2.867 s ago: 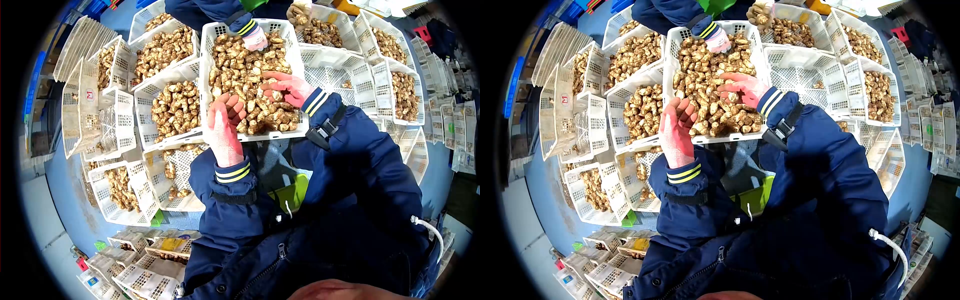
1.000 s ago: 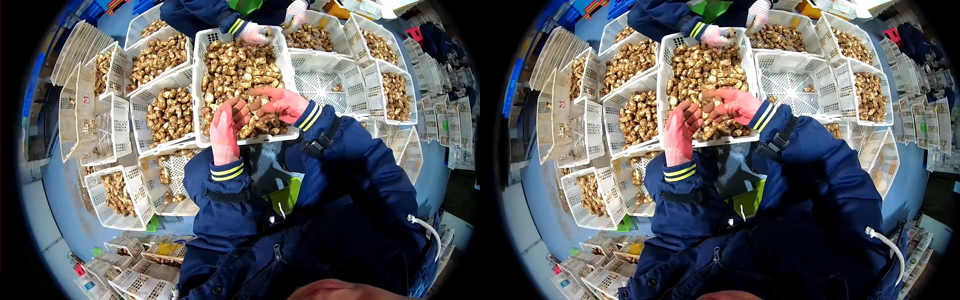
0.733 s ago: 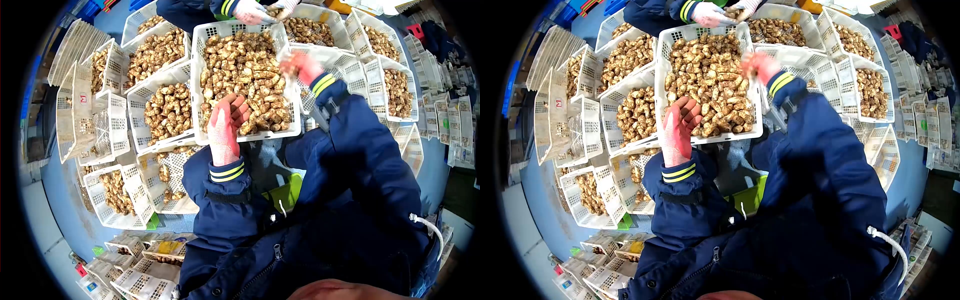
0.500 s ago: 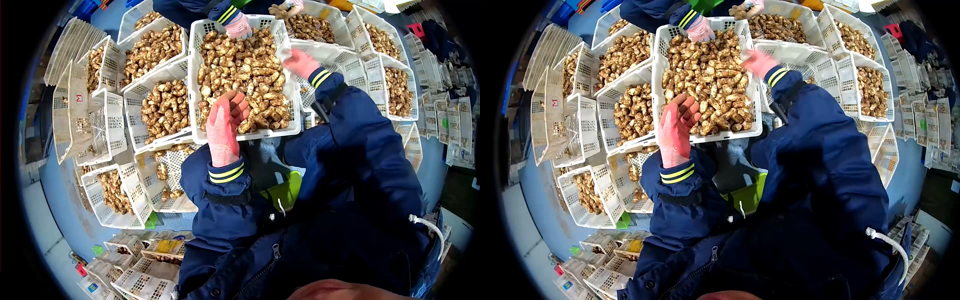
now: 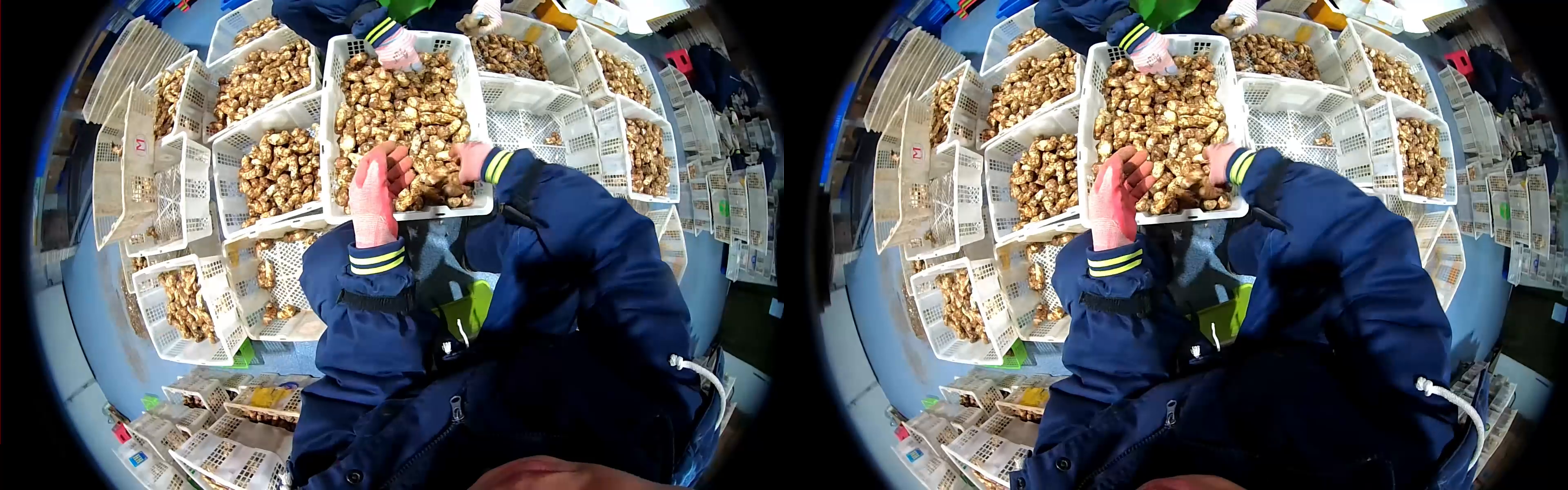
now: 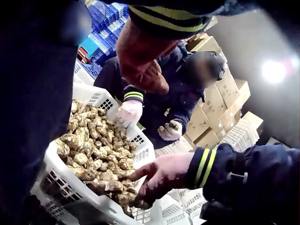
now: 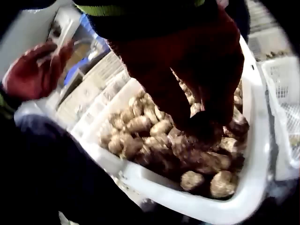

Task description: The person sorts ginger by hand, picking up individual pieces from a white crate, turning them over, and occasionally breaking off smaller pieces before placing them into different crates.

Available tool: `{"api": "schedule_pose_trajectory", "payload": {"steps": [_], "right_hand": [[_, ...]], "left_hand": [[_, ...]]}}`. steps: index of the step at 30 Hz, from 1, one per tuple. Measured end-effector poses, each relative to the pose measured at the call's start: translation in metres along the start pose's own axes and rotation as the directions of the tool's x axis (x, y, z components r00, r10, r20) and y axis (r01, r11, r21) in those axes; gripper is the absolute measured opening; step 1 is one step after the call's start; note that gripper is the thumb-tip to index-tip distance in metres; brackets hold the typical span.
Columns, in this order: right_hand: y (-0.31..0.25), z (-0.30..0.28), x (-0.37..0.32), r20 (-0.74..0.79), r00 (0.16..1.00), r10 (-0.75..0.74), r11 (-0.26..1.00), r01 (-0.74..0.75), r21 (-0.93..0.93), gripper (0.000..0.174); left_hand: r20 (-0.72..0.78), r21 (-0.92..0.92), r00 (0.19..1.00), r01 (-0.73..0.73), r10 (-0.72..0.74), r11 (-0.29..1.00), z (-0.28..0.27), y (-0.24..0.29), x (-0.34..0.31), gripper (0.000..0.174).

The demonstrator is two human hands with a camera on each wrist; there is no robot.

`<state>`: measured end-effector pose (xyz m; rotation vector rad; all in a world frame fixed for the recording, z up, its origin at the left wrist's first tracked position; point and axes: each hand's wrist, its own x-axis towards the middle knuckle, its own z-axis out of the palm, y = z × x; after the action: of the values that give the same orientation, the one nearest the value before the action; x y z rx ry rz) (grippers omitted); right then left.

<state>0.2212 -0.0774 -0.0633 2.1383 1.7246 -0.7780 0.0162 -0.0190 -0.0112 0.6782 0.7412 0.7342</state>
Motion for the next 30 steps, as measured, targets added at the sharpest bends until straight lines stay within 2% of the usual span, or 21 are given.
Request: {"api": "schedule_pose_trajectory", "payload": {"steps": [1,2,3,4,6,8,9,10,12,14,15,16,17,18,21,23,24,26,30], "right_hand": [[0.006,-0.023,-0.017,0.037,0.999,-0.019,0.909,0.002,0.417,0.057],[0.022,-0.016,-0.018,0.035,0.991,-0.129,0.597,0.050,0.800,0.062],[0.028,-0.016,-0.028,-0.026,0.980,-0.198,0.307,0.087,0.948,0.063],[0.026,-0.017,-0.038,-0.105,0.964,-0.245,-0.021,0.103,0.994,0.064],[0.017,-0.020,-0.051,-0.137,0.949,-0.283,-0.200,0.081,0.976,0.064],[0.000,-0.031,-0.060,-0.123,0.954,-0.273,-0.225,0.061,0.972,0.062],[-0.006,-0.030,-0.058,-0.140,0.955,-0.261,-0.171,0.097,0.980,0.059],[-0.011,-0.029,-0.056,-0.158,0.955,-0.250,-0.117,0.133,0.984,0.057],[-0.017,-0.032,-0.056,-0.185,0.945,-0.271,-0.173,0.141,0.975,0.053],[-0.023,-0.041,-0.060,-0.217,0.941,-0.260,0.029,0.232,0.972,0.055],[-0.027,-0.037,-0.057,-0.218,0.941,-0.258,0.023,0.231,0.973,0.055],[-0.032,-0.031,-0.053,-0.313,0.910,-0.272,0.018,0.330,0.944,0.055],[-0.035,-0.025,-0.049,-0.403,0.870,-0.284,0.014,0.424,0.905,0.055],[-0.037,-0.024,-0.047,-0.378,0.892,-0.247,0.054,0.402,0.914,0.054],[-0.035,-0.023,-0.048,-0.369,0.901,-0.226,0.086,0.396,0.914,0.054],[-0.030,-0.022,-0.048,-0.387,0.887,-0.251,-0.249,0.327,0.912,0.055],[-0.024,-0.019,-0.047,-0.387,0.888,-0.249,-0.246,0.328,0.912,0.055],[-0.014,-0.013,-0.044,-0.375,0.882,-0.284,-0.548,0.172,0.818,0.056],[-0.012,-0.013,-0.044,-0.328,0.910,-0.253,-0.588,0.124,0.799,0.054]], "left_hand": [[0.010,-0.029,1.000,-0.011,0.011,1.000,-0.001,0.000,0.000,0.039],[0.014,-0.033,1.000,-0.018,0.019,0.999,0.001,-0.001,0.001,0.039],[-0.015,0.016,1.000,-0.011,0.011,1.000,0.003,-0.004,0.003,0.038],[-0.047,0.066,0.999,0.000,0.003,0.998,0.001,-0.009,0.007,0.038],[-0.009,0.191,0.998,0.065,-0.065,0.979,-0.001,-0.021,0.011,0.037],[0.003,0.353,0.991,0.126,-0.136,0.927,0.007,-0.022,0.005,0.037],[0.039,0.236,0.974,0.208,-0.224,0.949,0.007,-0.023,0.005,0.037],[0.087,0.214,0.964,0.227,-0.250,0.950,0.005,-0.022,0.003,0.037],[0.052,0.231,0.981,0.169,-0.185,0.958,0.007,-0.019,0.005,0.036],[0.005,0.239,0.991,0.128,-0.133,0.963,0.012,-0.017,0.003,0.035],[0.050,0.253,0.995,0.071,-0.086,0.965,0.011,-0.019,0.005,0.035],[0.096,0.263,0.995,0.014,-0.040,0.965,0.010,-0.022,0.007,0.035],[0.107,0.208,0.992,0.039,-0.063,0.977,0.008,-0.026,0.009,0.035],[0.118,0.147,0.993,0.011,-0.028,0.989,0.008,-0.028,0.009,0.034],[0.099,0.176,0.995,0.015,-0.033,0.984,0.006,-0.023,0.009,0.029],[-0.013,0.084,1.000,0.013,-0.012,0.996,0.010,-0.017,0.005,0.028],[-0.052,0.088,0.999,0.020,-0.016,0.996,0.009,-0.017,0.008,0.028],[-0.058,0.044,0.996,-0.070,0.073,0.997,0.003,-0.018,0.010,0.029],[-0.061,0.048,0.995,-0.080,0.083,0.996,0.005,-0.014,0.009,0.029]]}}
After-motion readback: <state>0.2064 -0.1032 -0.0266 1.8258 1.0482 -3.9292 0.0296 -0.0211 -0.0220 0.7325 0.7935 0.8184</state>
